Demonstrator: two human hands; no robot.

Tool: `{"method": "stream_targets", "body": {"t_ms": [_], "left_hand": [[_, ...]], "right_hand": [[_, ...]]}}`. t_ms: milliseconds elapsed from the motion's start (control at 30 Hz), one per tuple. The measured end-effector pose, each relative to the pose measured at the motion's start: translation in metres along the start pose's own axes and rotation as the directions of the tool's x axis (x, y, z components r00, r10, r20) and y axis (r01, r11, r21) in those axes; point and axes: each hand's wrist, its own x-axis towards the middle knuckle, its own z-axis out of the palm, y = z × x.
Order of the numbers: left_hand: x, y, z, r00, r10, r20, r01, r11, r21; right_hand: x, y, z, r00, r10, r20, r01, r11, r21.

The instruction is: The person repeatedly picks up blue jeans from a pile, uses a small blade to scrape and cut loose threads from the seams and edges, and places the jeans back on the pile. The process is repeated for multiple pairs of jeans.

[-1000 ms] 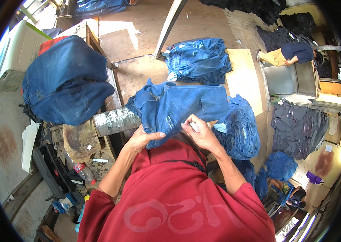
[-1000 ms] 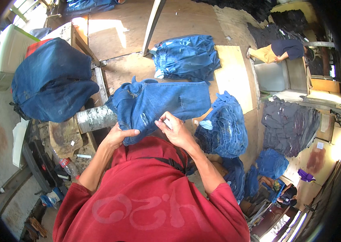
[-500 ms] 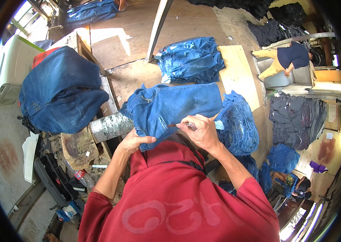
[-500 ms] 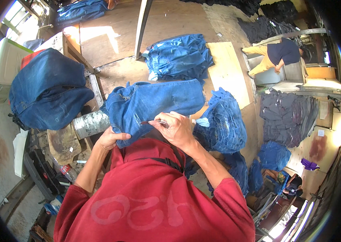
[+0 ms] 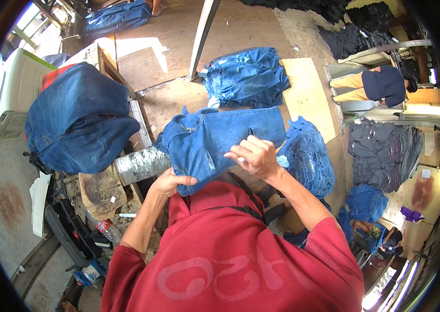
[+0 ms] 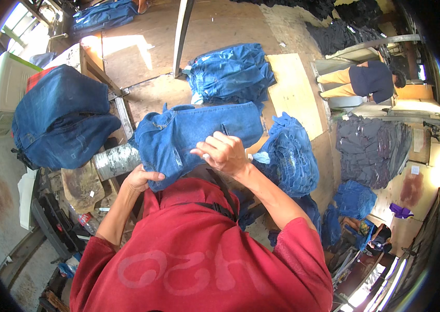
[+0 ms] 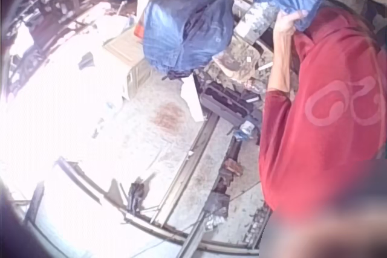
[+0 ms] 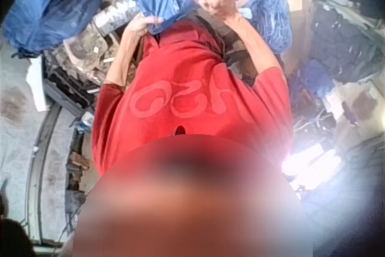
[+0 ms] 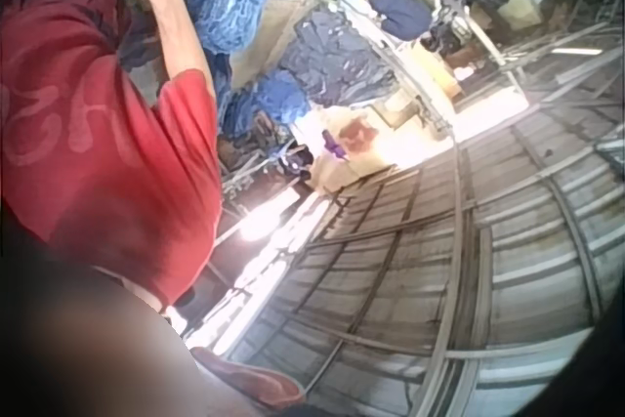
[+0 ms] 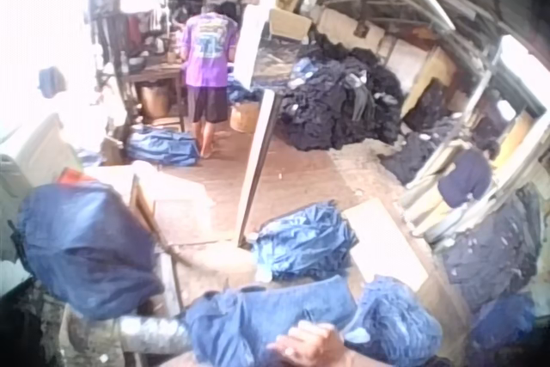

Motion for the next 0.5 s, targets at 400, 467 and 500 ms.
{"method": "stream_targets", "body": {"t_ms": [400, 467, 500], "left_hand": [[0.005, -0.006, -0.008, 1.0, -0.011, 0.016, 0.012, 0.997, -0.08], [0.005, -0.005, -0.007, 1.0, 0.006, 0.023, -0.005, 0.997, -0.076], [0.005, -0.005, -0.006, 1.0, 0.02, 0.022, -0.018, 0.997, -0.077]], "right_hand": [[0.01, 0.04, 0.032, 0.97, -0.242, 0.022, 0.243, 0.97, -0.028], [0.015, 0.048, 0.037, 0.99, -0.136, -0.029, 0.135, 0.991, -0.023], [0.016, 0.051, 0.04, 0.962, -0.262, -0.076, 0.267, 0.962, 0.064]]}}
